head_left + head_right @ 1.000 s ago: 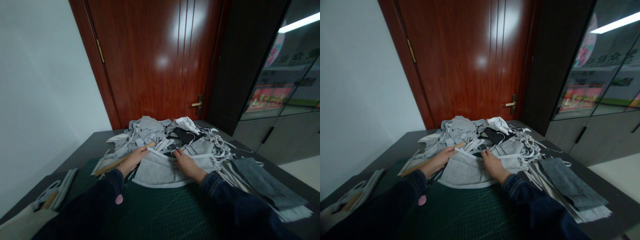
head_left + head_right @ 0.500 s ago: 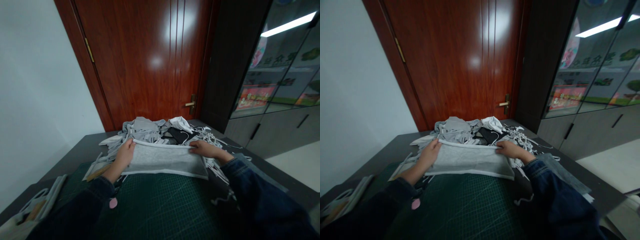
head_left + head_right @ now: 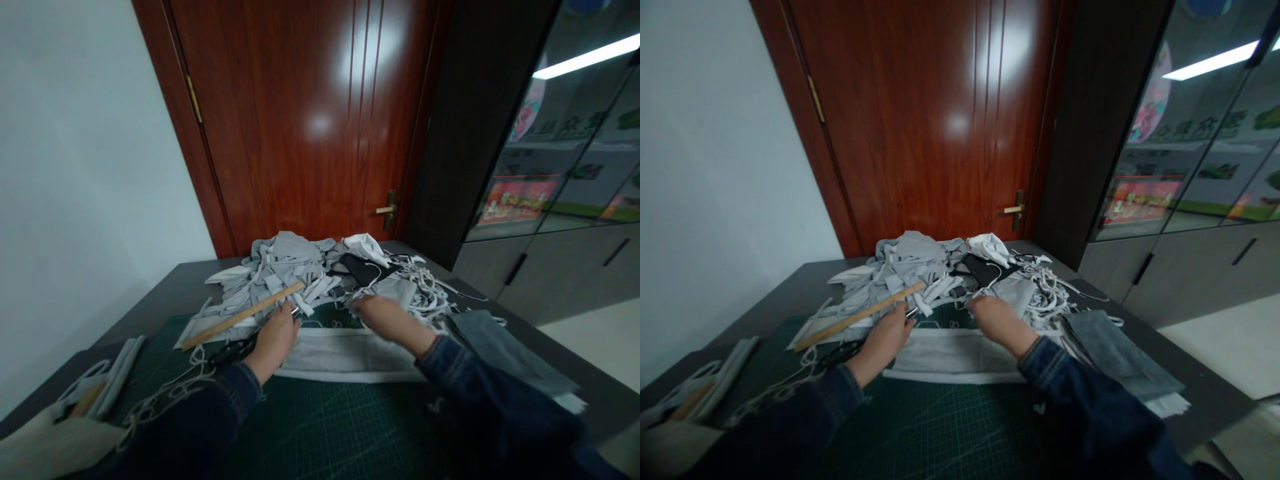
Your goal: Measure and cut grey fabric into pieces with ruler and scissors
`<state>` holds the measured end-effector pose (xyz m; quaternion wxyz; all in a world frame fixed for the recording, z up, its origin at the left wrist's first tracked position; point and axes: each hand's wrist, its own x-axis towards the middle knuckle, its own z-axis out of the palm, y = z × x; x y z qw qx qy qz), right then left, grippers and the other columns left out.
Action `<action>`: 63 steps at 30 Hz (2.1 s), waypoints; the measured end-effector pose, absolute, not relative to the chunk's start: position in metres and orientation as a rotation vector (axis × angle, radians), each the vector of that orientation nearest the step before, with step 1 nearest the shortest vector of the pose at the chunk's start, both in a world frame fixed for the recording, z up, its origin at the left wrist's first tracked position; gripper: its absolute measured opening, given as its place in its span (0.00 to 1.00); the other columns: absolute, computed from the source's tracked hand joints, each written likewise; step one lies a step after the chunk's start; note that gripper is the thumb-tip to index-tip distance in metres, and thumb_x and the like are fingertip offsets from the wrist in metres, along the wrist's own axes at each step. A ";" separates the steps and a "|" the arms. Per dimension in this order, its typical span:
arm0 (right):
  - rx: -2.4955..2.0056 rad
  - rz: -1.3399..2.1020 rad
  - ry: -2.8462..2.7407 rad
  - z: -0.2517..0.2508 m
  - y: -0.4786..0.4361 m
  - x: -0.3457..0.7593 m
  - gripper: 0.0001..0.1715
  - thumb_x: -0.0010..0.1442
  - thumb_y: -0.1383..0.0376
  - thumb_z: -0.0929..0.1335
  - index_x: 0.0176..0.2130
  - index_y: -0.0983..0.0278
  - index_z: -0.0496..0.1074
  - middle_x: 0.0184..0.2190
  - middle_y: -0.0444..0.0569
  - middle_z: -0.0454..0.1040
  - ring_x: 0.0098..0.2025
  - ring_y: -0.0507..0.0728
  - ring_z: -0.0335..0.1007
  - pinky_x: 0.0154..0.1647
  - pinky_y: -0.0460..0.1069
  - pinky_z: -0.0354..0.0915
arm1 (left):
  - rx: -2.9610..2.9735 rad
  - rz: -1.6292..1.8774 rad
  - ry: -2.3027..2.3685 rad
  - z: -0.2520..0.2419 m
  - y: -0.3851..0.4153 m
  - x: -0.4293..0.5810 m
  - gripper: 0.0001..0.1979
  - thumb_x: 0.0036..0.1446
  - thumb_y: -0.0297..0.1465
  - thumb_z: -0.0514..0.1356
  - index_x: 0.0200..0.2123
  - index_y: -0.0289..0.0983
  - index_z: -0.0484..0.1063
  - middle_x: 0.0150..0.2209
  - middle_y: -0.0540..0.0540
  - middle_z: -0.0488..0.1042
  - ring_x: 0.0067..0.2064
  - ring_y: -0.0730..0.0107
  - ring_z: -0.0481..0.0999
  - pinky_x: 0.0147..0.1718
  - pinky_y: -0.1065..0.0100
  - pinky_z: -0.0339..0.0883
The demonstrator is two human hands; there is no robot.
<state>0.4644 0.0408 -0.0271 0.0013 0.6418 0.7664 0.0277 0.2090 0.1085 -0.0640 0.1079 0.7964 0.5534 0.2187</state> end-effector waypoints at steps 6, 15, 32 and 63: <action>1.413 0.047 2.943 -0.081 0.058 0.381 0.13 0.70 0.72 0.64 0.49 0.63 0.77 0.48 0.49 0.79 0.50 0.54 0.75 0.52 0.45 0.67 | 2.699 0.315 1.242 -0.074 0.048 0.188 0.09 0.61 0.28 0.61 0.44 0.42 0.75 0.49 0.45 0.78 0.53 0.58 0.76 0.59 0.59 0.66; 1.533 0.358 2.964 -0.119 0.080 0.351 0.13 0.68 0.74 0.64 0.45 0.76 0.77 0.46 0.66 0.76 0.51 0.67 0.69 0.48 0.57 0.70 | 2.685 0.057 0.996 -0.068 0.020 0.164 0.07 0.57 0.29 0.67 0.38 0.41 0.74 0.54 0.45 0.73 0.60 0.53 0.69 0.60 0.54 0.64; 1.789 0.379 2.689 -0.148 0.054 0.345 0.29 0.63 0.75 0.63 0.61 0.85 0.69 0.62 0.80 0.66 0.65 0.73 0.66 0.61 0.63 0.67 | 2.785 -0.107 0.798 -0.085 0.010 0.157 0.09 0.71 0.34 0.56 0.41 0.42 0.76 0.38 0.51 0.80 0.39 0.67 0.81 0.37 0.68 0.66; 2.081 0.217 2.677 -0.146 0.048 0.347 0.38 0.70 0.60 0.61 0.69 0.84 0.58 0.71 0.77 0.53 0.73 0.78 0.48 0.69 0.70 0.50 | 2.530 -0.056 1.270 -0.048 0.022 0.114 0.16 0.65 0.32 0.56 0.55 0.45 0.73 0.46 0.47 0.81 0.48 0.59 0.80 0.48 0.62 0.69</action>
